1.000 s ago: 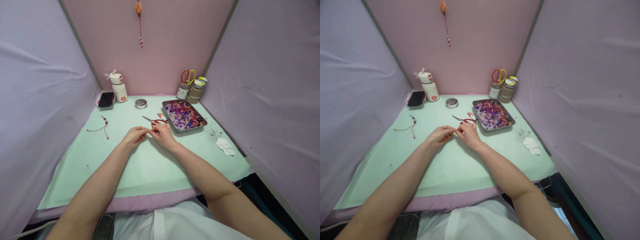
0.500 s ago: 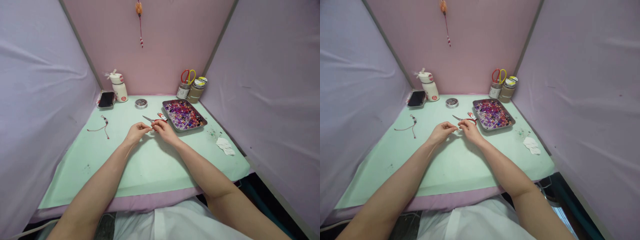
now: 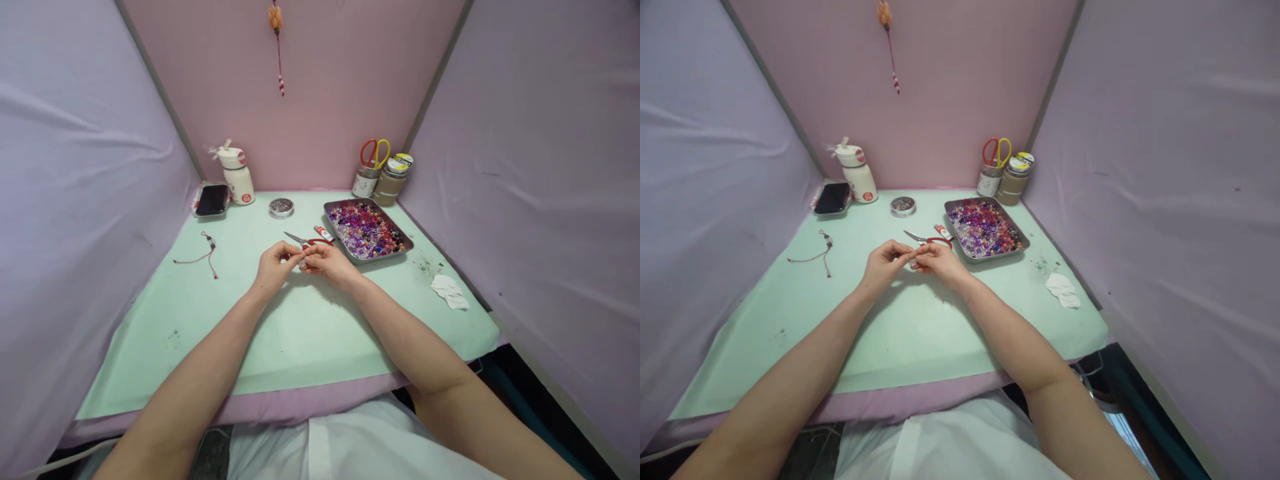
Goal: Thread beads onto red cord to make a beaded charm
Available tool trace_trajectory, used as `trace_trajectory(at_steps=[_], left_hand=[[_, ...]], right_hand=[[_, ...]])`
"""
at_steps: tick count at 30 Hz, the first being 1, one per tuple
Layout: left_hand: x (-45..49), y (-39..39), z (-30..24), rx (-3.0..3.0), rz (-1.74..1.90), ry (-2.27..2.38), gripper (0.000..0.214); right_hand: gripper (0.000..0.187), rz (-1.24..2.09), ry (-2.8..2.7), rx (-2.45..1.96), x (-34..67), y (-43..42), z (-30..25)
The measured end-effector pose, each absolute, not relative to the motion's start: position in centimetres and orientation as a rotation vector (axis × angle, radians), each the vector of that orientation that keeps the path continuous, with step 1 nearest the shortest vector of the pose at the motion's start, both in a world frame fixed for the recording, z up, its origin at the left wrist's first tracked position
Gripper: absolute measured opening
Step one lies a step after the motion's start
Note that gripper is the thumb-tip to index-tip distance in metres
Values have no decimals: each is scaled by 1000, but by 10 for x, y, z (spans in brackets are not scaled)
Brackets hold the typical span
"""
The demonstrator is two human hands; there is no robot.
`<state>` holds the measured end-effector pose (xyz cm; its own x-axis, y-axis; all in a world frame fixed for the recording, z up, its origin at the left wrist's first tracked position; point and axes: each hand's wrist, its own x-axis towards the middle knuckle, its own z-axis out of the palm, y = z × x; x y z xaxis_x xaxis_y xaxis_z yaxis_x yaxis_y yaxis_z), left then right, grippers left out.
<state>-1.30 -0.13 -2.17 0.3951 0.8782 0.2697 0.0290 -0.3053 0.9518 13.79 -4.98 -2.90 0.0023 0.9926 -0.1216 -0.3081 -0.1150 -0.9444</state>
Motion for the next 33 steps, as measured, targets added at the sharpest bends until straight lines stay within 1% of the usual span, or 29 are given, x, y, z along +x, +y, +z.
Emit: trace_trajectory(at_steps=[5, 9, 14, 22, 28, 33], left_hand=[[-12, -2, -24, 1647, 1103, 775, 18], [-12, -2, -25, 1641, 1138, 714, 14], [-11, -2, -26, 1628, 1155, 684, 11], [-8, -4, -24, 1550, 1135, 724, 19], [-7, -3, -27, 1549, 1151, 720, 18], [-6, -1, -31, 1521, 1171, 726, 23]], right_hand=[[24, 1490, -854, -1024, 140, -50, -29], [27, 1547, -827, -989, 142, -49, -30], [27, 1568, -829, -992, 142, -49, -29], [28, 1547, -848, -1029, 142, -49, -28], [19, 1446, -896, -1085, 134, -50, -29], [15, 1128, -1127, -1243, 132, -48, -32]])
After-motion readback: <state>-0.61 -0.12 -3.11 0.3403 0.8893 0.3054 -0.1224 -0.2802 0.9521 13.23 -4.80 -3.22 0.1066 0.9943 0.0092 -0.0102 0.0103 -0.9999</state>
